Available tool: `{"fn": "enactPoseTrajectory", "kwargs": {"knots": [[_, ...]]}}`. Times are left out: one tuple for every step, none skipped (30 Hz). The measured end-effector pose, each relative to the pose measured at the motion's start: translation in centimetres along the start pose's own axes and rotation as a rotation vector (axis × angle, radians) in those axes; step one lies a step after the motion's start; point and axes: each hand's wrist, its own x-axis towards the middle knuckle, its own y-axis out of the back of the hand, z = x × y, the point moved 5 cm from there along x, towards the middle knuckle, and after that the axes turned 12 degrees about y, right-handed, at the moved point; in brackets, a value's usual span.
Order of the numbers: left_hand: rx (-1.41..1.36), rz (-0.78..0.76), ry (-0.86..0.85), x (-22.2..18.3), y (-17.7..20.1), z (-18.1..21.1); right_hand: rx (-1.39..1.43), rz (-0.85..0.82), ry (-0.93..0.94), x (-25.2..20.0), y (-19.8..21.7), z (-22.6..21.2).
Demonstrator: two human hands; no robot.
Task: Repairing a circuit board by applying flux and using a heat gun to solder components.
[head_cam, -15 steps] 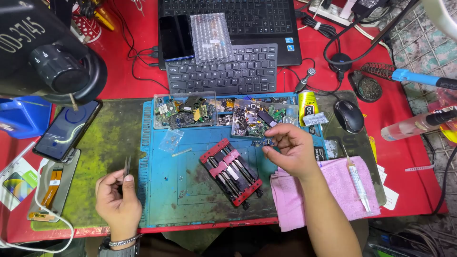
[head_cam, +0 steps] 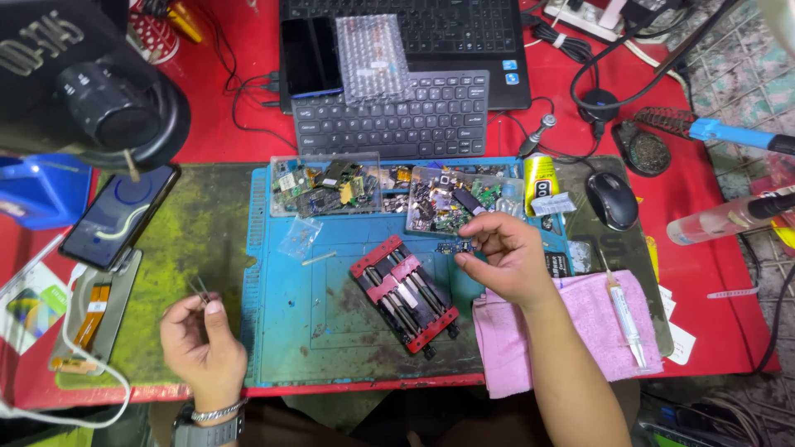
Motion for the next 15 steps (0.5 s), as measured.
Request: {"fn": "enactPoseTrajectory", "kwargs": {"knots": [[0.008,0.009,0.006,0.4,-0.4,0.3,0.009,-0.009,-0.005,0.4,0.0,0.0],[0.013,-0.016,-0.031,0.1,-0.5,0.9,-0.014,-0.067,-0.062,0.3,-0.4,0.2],[0.018,-0.042,-0.068,-0.2,-0.5,1.5,-0.036,-0.127,-0.117,0.2,-0.9,0.5],[0.036,-0.025,-0.054,-0.9,-0.3,1.5,-0.018,-0.146,-0.129,0.1,-1.8,0.7],[0.061,-0.052,-0.052,-1.7,-0.3,1.6,0.053,-0.170,-0.110,0.1,-2.7,0.8],[0.076,-0.083,-0.057,-1.9,-1.0,1.6,0.116,-0.187,-0.084,0.5,-3.4,0.8],[0.084,-0.070,-0.050,-3.3,-1.1,3.0,0.125,-0.201,-0.088,0.9,-3.8,0.3],[0.161,-0.206,0.015,-4.8,-2.1,4.1,0.044,-0.336,-0.176,0.6,-4.6,0.1],[0.236,-0.343,0.081,-6.4,-3.1,5.1,-0.039,-0.472,-0.262,0.3,-5.3,-0.2],[0.239,-0.338,0.088,-7.0,-4.0,6.6,-0.035,-0.479,-0.265,0.2,-5.5,0.0],[0.240,-0.450,0.056,-7.9,-5.4,8.3,0.041,-0.542,-0.304,-0.3,-6.1,0.1],[0.239,-0.559,0.020,-8.7,-6.8,10.1,0.116,-0.606,-0.339,-0.6,-6.6,0.1],[0.240,-0.551,0.024,-9.1,-7.5,10.1,0.118,-0.615,-0.338,-0.7,-6.7,0.2],[0.320,-0.602,-0.052,-9.7,-8.5,10.4,0.131,-0.671,-0.344,-0.9,-6.9,0.3],[0.401,-0.652,-0.127,-10.3,-9.5,10.7,0.145,-0.728,-0.350,-1.2,-7.2,0.3]]}}
